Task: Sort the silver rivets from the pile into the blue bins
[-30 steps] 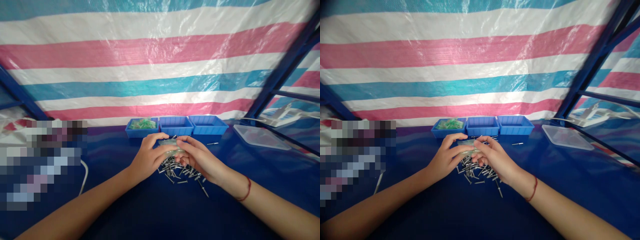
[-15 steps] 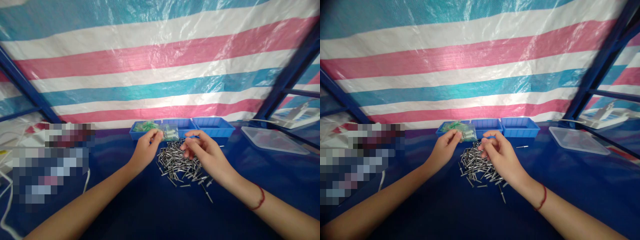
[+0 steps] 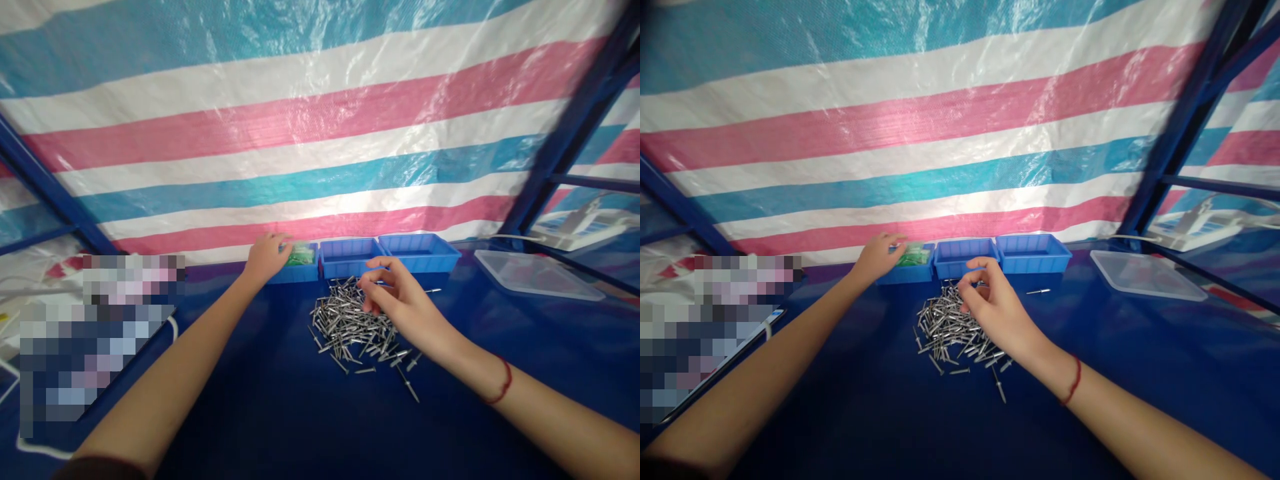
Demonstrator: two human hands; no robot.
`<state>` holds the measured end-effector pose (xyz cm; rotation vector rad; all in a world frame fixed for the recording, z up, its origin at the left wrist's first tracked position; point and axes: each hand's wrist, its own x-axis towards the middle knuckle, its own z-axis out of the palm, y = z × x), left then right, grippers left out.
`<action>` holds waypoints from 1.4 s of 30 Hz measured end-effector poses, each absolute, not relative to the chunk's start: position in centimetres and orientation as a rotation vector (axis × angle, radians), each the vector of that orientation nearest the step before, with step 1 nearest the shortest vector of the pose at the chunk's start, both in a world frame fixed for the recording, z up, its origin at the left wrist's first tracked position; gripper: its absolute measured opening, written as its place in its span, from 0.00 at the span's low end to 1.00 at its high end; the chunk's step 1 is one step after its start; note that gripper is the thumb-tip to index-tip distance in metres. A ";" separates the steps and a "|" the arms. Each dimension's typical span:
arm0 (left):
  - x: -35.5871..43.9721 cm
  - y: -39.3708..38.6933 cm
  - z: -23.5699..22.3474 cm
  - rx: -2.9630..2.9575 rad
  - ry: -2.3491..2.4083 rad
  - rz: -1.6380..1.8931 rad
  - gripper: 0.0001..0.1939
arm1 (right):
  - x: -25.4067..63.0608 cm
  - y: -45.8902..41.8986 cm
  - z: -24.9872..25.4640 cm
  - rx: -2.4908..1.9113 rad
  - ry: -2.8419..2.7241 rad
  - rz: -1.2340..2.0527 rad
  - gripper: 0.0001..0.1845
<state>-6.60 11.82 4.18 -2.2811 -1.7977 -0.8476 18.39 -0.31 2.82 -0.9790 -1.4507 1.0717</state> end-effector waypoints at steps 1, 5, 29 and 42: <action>-6.3 11.7 4.2 -2.295 -1.745 -0.819 0.17 | 18.4 -0.3 2.8 -0.977 -1.455 1.072 0.20; -5.3 11.2 3.8 -2.386 -1.597 -0.687 0.15 | 18.4 -0.1 2.3 -0.982 -1.470 1.069 0.21; -0.7 1.1 0.0 -3.032 -1.482 -0.387 0.49 | 28.1 3.1 2.2 -1.750 -2.482 0.455 0.59; -0.9 1.1 0.0 -3.125 -1.337 -0.509 0.41 | 24.4 2.7 0.6 -1.256 -2.458 0.346 0.47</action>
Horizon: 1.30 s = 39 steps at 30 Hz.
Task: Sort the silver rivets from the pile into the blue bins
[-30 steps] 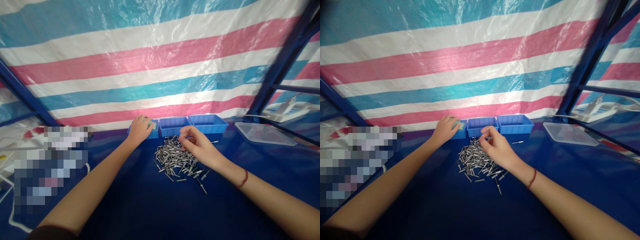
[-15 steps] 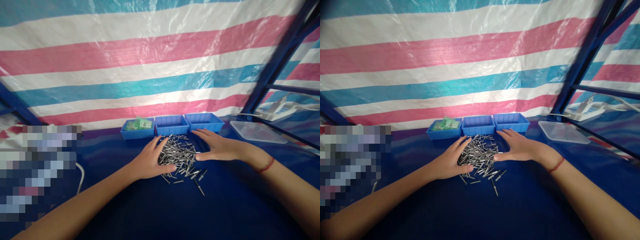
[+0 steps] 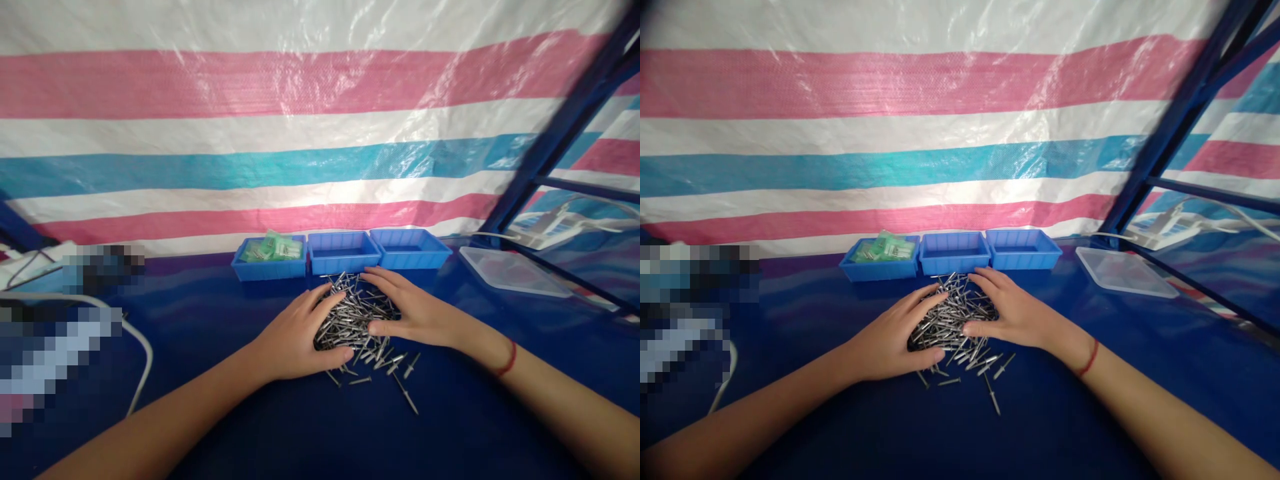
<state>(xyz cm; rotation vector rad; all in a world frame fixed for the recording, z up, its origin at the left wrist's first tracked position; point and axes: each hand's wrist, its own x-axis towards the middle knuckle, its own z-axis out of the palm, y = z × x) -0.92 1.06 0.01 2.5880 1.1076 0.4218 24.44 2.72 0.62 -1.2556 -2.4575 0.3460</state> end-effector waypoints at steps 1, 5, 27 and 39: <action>-0.9 1.1 0.0 2.583 1.087 0.445 0.40 | 24.2 2.9 0.2 -1.251 -2.444 0.332 0.46; -0.7 0.9 0.2 2.552 1.074 0.497 0.41 | 23.5 3.0 -0.9 -1.178 -2.428 0.351 0.40; -0.4 1.2 -0.7 2.590 1.146 0.660 0.22 | 21.3 2.0 -0.2 -0.923 -2.405 0.319 0.14; -0.5 0.9 -0.5 2.664 1.216 0.830 0.11 | 21.7 1.8 -0.3 -1.132 -2.215 0.240 0.11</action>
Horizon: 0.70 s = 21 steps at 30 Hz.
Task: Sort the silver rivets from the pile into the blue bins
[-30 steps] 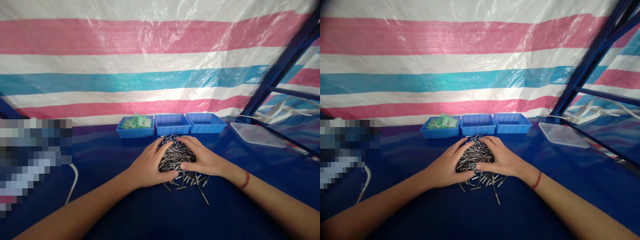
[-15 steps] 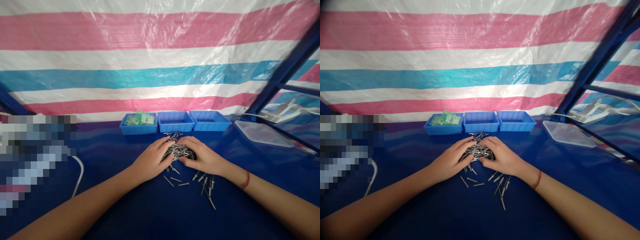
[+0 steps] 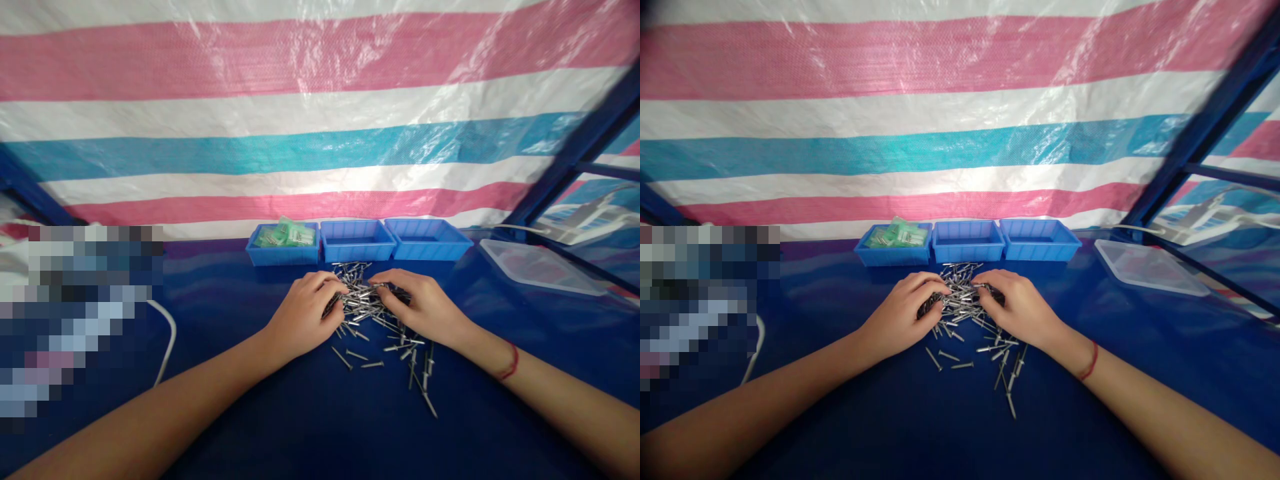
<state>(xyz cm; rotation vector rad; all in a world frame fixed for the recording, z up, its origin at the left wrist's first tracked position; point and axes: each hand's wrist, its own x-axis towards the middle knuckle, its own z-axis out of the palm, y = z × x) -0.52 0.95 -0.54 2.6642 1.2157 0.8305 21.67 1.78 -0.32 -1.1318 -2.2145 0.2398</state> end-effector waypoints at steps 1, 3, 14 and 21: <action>-0.5 1.0 -0.5 2.663 1.214 0.825 0.11 | 21.8 1.8 -0.4 -1.146 -2.197 0.228 0.11; -0.5 1.0 -0.5 2.650 1.206 0.835 0.12 | 21.9 1.9 -0.4 -1.141 -2.166 0.193 0.11; -0.7 0.9 -0.1 2.538 1.312 0.961 0.09 | 20.3 0.3 0.6 -0.777 -2.446 0.130 0.14; -0.6 1.3 -0.3 2.528 1.251 0.925 0.12 | 19.0 0.6 -0.1 -0.881 -2.462 -0.036 0.12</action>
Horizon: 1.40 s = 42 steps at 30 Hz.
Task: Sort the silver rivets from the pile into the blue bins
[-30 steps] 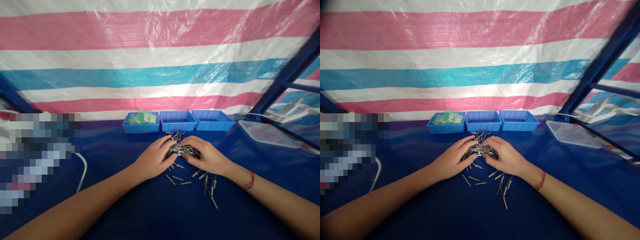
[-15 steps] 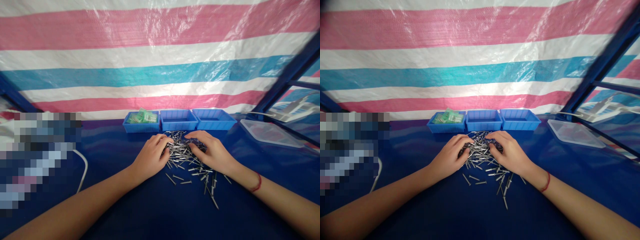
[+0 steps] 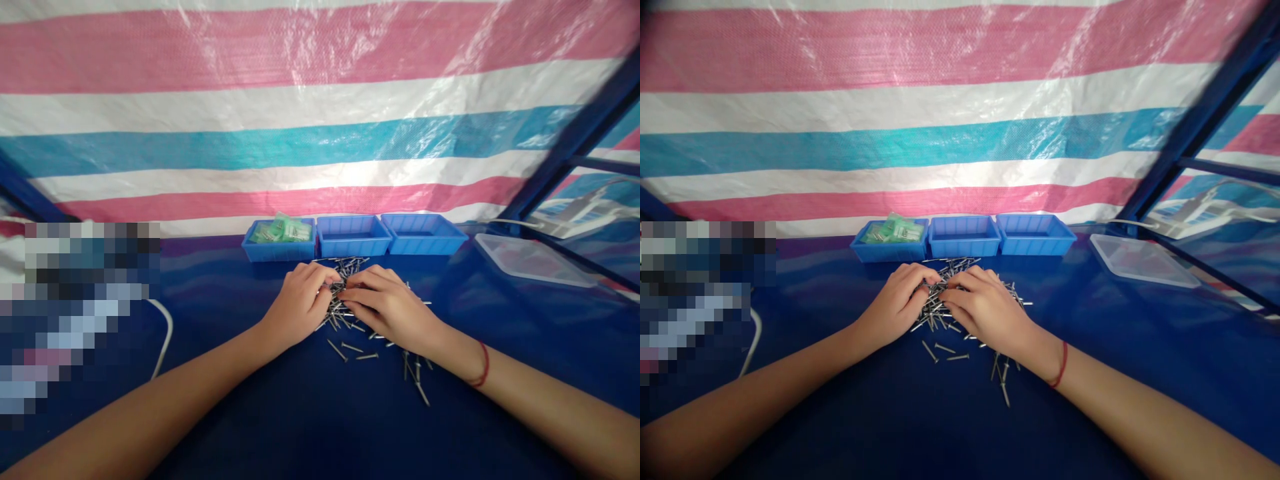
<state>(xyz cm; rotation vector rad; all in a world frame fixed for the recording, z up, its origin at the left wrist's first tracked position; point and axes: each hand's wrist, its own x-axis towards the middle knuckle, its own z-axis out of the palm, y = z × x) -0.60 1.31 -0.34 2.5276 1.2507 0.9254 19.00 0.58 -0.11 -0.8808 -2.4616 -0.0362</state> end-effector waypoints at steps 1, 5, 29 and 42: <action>-0.6 1.3 -0.4 2.524 1.252 0.926 0.13 | 18.9 0.6 -0.1 -0.882 -2.446 -0.045 0.12; -0.5 1.0 -0.2 2.548 1.236 0.948 0.10 | 18.9 0.5 0.3 -0.879 -2.297 0.049 0.10; 1.3 -1.7 0.5 2.509 1.054 1.180 0.02 | 19.3 -1.8 0.8 -0.874 -1.774 0.789 0.05; 0.9 -1.8 0.4 2.359 1.068 1.302 0.01 | 19.6 -1.2 0.9 -0.809 -2.061 0.521 0.05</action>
